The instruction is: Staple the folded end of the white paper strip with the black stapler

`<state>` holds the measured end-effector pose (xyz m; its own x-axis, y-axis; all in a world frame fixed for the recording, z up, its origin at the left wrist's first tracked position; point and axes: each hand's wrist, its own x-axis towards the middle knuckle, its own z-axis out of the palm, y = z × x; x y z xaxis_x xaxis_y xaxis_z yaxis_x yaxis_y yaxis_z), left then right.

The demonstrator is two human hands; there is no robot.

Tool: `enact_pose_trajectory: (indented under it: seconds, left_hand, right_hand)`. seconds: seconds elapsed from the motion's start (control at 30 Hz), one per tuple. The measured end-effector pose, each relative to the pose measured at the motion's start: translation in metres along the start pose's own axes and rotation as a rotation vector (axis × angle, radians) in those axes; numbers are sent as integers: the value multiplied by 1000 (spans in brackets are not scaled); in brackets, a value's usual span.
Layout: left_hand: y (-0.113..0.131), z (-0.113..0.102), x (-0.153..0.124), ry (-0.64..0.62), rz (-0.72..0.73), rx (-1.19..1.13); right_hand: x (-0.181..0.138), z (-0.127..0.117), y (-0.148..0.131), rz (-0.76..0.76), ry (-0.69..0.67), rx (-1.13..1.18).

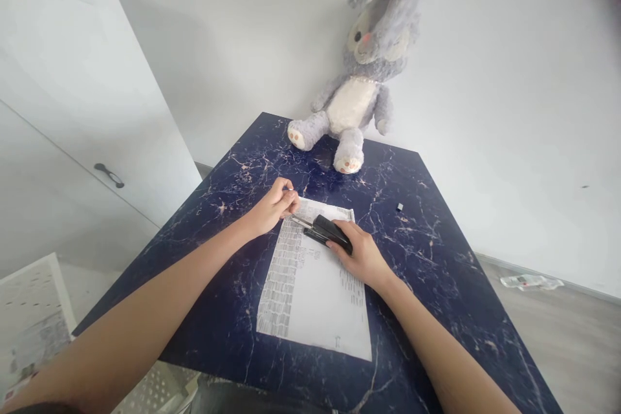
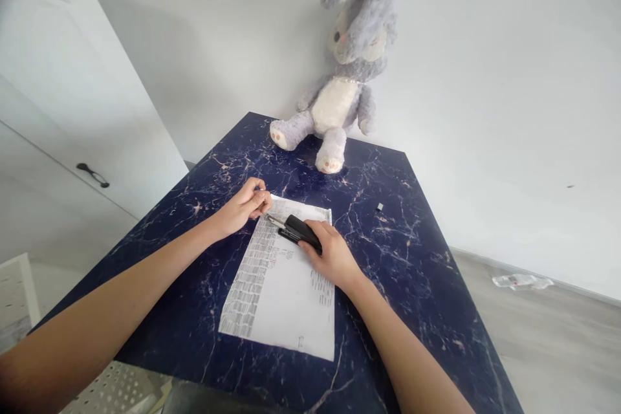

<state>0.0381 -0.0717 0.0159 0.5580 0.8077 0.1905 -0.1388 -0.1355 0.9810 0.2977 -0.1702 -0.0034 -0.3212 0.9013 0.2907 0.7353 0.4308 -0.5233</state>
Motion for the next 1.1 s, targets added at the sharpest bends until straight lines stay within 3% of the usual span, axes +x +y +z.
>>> enact_pose_trajectory:
  seconds: [0.13, 0.27, 0.6, 1.1]
  left_hand:
    - [4, 3, 2, 84, 9, -100]
    - [-2, 2, 3, 127, -11, -53]
    - [3, -1, 0, 42, 139, 618]
    - [-7, 4, 2, -97, 75, 744]
  right_hand:
    - [0, -1, 1, -5, -16, 11]
    - [0, -2, 0, -9, -18, 16]
    - [0, -2, -1, -10, -15, 19]
    - [-1, -2, 0, 12, -17, 17]
